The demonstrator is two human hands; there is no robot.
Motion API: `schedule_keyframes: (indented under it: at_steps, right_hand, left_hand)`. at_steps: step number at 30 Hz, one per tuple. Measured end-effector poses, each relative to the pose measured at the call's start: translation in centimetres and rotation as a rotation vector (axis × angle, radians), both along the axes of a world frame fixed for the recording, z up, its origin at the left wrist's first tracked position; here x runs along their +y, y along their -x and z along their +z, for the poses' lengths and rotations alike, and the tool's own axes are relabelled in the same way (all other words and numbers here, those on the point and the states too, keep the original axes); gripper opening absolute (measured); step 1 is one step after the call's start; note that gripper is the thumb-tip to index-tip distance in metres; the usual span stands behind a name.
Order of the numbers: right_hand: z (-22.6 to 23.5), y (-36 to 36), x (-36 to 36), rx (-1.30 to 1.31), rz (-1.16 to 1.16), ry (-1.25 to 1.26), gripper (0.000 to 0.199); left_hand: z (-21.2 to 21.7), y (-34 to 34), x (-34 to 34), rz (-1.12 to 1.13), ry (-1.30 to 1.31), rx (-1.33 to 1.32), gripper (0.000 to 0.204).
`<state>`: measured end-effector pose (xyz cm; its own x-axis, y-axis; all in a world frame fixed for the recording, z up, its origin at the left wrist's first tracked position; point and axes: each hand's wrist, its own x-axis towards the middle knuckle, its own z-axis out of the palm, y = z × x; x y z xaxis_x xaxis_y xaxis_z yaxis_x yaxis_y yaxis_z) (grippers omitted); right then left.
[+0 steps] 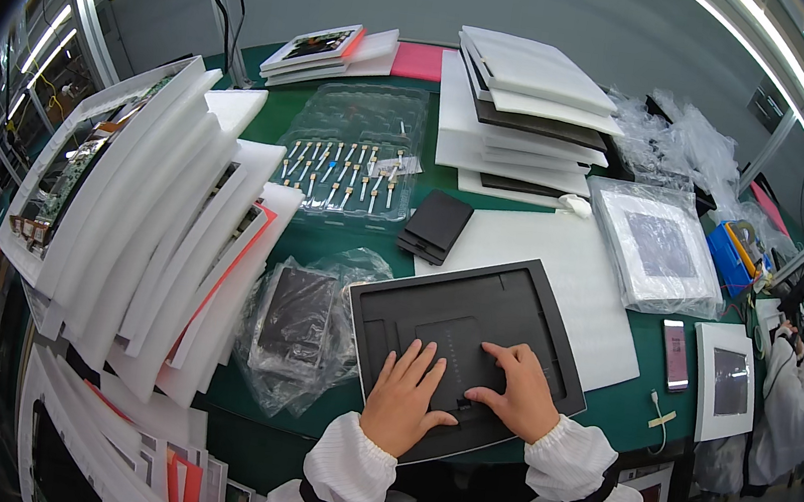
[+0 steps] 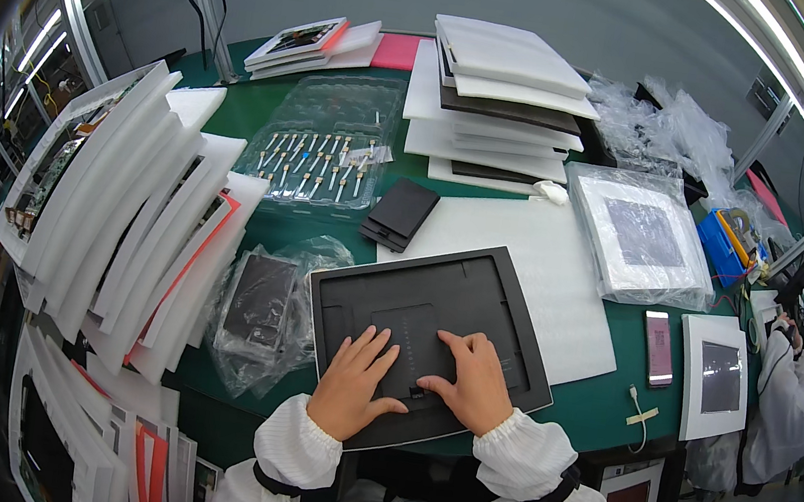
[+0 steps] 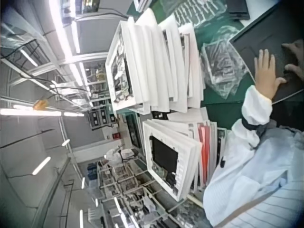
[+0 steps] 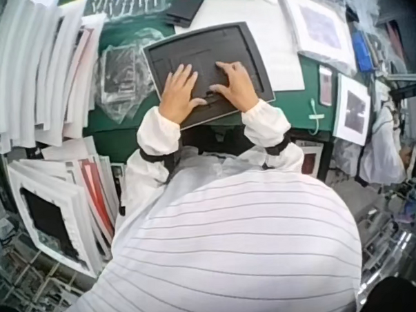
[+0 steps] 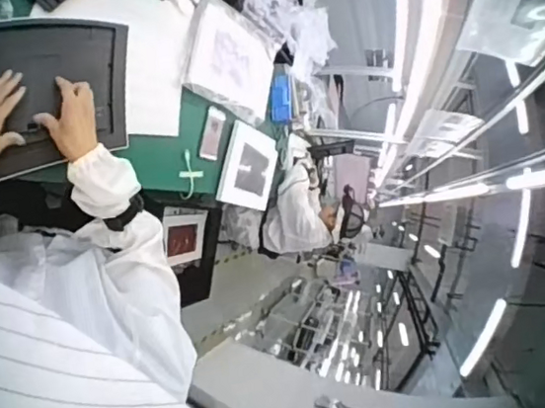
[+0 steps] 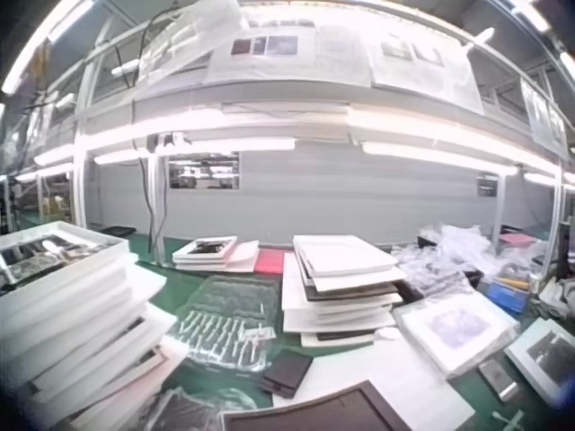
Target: Assembling the housing and internal components of an electronic tablet or display device.
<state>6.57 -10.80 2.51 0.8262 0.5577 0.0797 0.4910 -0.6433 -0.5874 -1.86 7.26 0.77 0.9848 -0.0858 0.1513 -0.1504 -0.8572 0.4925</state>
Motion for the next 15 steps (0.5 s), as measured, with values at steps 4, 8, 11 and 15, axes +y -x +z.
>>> schedule_keyframes:
  at_steps: [4,8,11,15]
  right_hand:
    - [-0.1,-0.8,0.1,-0.010,0.011,0.037,0.068]
    - [0.0,-0.7,0.5,-0.084,0.018,0.146,0.074]
    - [0.1,-0.8,0.7,-0.120,0.016,0.188,0.076]
    - [-0.2,-0.5,0.6,-0.124,0.028,0.186,0.078]
  left_hand:
    - [-0.8,-0.9,-0.1,0.053,-0.059,-0.012,0.070]
    - [-0.4,-1.2,-0.3,0.072,-0.047,0.028,0.070]
    - [-0.6,-1.3,-0.6,0.068,-0.094,0.051,0.071]
    - [-0.6,-1.2,-0.1,0.045,-0.115,0.063,0.077]
